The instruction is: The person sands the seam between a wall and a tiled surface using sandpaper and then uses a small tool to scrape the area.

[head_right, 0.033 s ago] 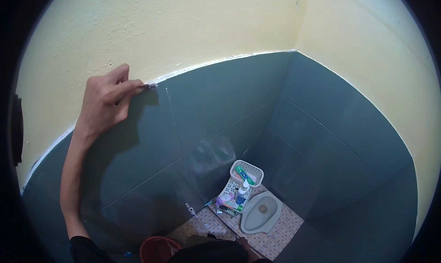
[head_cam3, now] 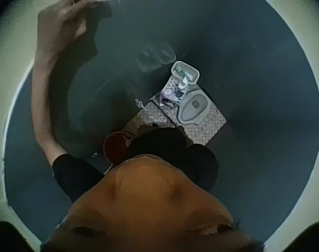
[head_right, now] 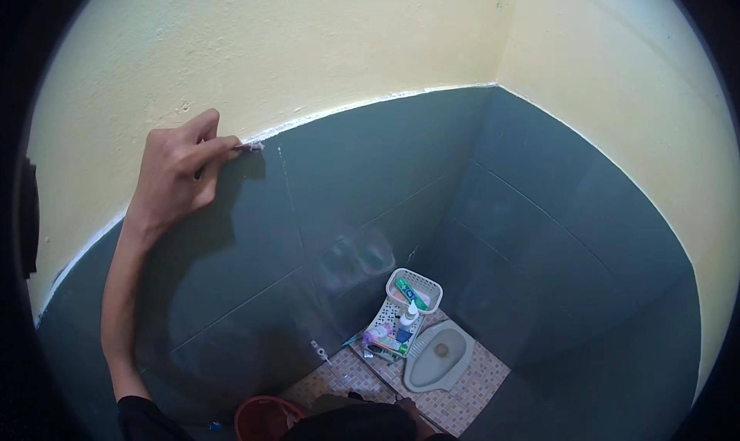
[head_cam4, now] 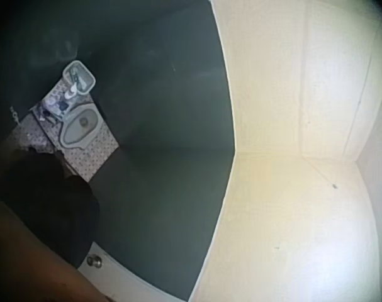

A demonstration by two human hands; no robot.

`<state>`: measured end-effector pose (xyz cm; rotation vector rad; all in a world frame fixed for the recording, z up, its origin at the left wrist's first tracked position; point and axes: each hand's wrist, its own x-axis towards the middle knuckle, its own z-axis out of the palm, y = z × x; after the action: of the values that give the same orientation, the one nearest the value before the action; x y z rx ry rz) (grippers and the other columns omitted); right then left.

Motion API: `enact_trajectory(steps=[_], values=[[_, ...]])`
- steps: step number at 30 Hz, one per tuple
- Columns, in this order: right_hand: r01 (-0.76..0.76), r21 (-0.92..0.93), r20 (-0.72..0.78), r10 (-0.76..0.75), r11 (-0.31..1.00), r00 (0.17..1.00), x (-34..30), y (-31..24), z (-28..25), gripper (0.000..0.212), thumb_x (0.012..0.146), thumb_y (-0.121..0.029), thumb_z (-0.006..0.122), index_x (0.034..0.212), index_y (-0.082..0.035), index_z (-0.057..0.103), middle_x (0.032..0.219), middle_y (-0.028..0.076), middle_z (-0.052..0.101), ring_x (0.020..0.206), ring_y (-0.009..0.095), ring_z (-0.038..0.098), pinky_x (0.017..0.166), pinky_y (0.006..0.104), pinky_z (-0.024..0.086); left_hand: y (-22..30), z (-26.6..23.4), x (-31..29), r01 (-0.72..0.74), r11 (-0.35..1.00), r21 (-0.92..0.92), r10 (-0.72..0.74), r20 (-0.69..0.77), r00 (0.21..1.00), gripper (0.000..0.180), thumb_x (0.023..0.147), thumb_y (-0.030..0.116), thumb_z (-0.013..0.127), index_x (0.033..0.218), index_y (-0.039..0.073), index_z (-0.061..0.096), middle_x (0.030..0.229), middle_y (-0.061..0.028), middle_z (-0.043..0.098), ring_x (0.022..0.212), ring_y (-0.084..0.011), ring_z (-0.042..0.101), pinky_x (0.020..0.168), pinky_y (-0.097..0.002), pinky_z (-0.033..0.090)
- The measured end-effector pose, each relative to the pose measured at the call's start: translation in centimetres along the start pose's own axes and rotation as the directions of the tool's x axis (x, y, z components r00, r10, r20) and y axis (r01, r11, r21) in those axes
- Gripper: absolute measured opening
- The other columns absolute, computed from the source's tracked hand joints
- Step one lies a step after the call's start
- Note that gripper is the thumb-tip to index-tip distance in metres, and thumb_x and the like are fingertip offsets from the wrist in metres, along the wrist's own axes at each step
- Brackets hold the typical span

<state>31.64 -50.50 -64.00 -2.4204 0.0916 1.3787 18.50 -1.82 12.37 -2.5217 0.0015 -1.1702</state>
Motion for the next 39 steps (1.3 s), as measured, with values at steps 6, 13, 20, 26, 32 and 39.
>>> enact_trajectory(steps=[6, 13, 20, 26, 32, 39], values=[[-0.005, -0.033, -0.034, 0.004, 0.999, 0.999, 0.5, 0.3, 0.4, 0.052, 0.092, -0.042, 0.072, 0.117, 0.003, 0.077, 0.126, 0.027, 0.075, 0.123, 0.04, 0.072, 0.099, 0.0494, 0.058, 0.2, -0.3, 0.0, 0.026, 0.999, -0.033, -0.026, 0.005, 1.0, 0.013, 0.082, 0.002, 0.081, 0.093, 0.008, 0.08, 0.072, -0.0075, 0.05, 0.058, -0.0228, 0.052, 0.053, -0.041, 0.038], [0.039, -0.057, 0.011, -0.039, 0.998, 0.999, 1.0, 0.7, 0.5, 0.052, 0.093, -0.043, 0.071, 0.117, 0.003, 0.077, 0.126, 0.027, 0.075, 0.123, 0.04, 0.072, 0.098, 0.0492, 0.058, 0.1, -0.1, -0.2, 0.051, 0.999, 0.014, -0.051, -0.016, 0.999, 0.01, 0.084, 0.007, 0.081, 0.093, 0.009, 0.08, 0.076, -0.0066, 0.053, 0.06, -0.025, 0.058, 0.055, -0.0421, 0.041], [0.007, -0.091, -0.026, -0.01, 0.996, 1.0, 5.1, 2.5, 1.1, 0.055, 0.094, -0.045, 0.072, 0.12, 0.003, 0.075, 0.126, 0.028, 0.075, 0.123, 0.04, 0.072, 0.099, 0.0493, 0.058, 0.3, -0.7, 0.7, 0.048, 0.987, -0.152, -0.054, -0.033, 0.998, 0.023, 0.079, -0.001, 0.083, 0.1, 0.008, 0.084, 0.071, -0.0067, 0.05, 0.057, -0.0214, 0.048, 0.054, -0.0405, 0.035], [0.018, -0.088, -0.003, -0.018, 0.996, 1.0, 3.3, 1.2, 1.2, 0.055, 0.094, -0.046, 0.072, 0.12, 0.003, 0.075, 0.125, 0.028, 0.075, 0.123, 0.04, 0.072, 0.098, 0.0494, 0.058, 0.2, -0.2, -0.1, 0.065, 0.997, -0.049, -0.065, 0.0, 0.998, 0.018, 0.081, 0.002, 0.082, 0.097, 0.009, 0.082, 0.073, -0.0075, 0.051, 0.06, -0.0236, 0.053, 0.056, -0.0415, 0.039], [0.007, -0.085, -0.015, -0.008, 0.996, 1.0, 2.1, 0.8, 0.7, 0.056, 0.095, -0.047, 0.072, 0.12, 0.003, 0.075, 0.125, 0.028, 0.076, 0.122, 0.041, 0.072, 0.098, 0.0495, 0.058, 0.4, -0.5, 0.3, 0.065, 0.995, -0.082, -0.061, 0.049, 0.997, 0.011, 0.084, 0.006, 0.082, 0.094, 0.008, 0.08, 0.075, -0.0078, 0.052, 0.062, -0.0255, 0.057, 0.057, -0.0419, 0.042], [-0.005, -0.093, -0.031, 0.002, 0.996, 1.0, 1.1, 0.1, 0.7, 0.056, 0.095, -0.048, 0.072, 0.12, 0.003, 0.075, 0.124, 0.028, 0.076, 0.122, 0.041, 0.072, 0.098, 0.0497, 0.059, 0.2, -0.3, 0.2, 0.056, 0.992, -0.115, -0.062, -0.048, 0.997, 0.018, 0.083, 0.0, 0.083, 0.101, 0.005, 0.083, 0.071, -0.0079, 0.05, 0.059, -0.021, 0.05, 0.054, -0.0393, 0.037]])
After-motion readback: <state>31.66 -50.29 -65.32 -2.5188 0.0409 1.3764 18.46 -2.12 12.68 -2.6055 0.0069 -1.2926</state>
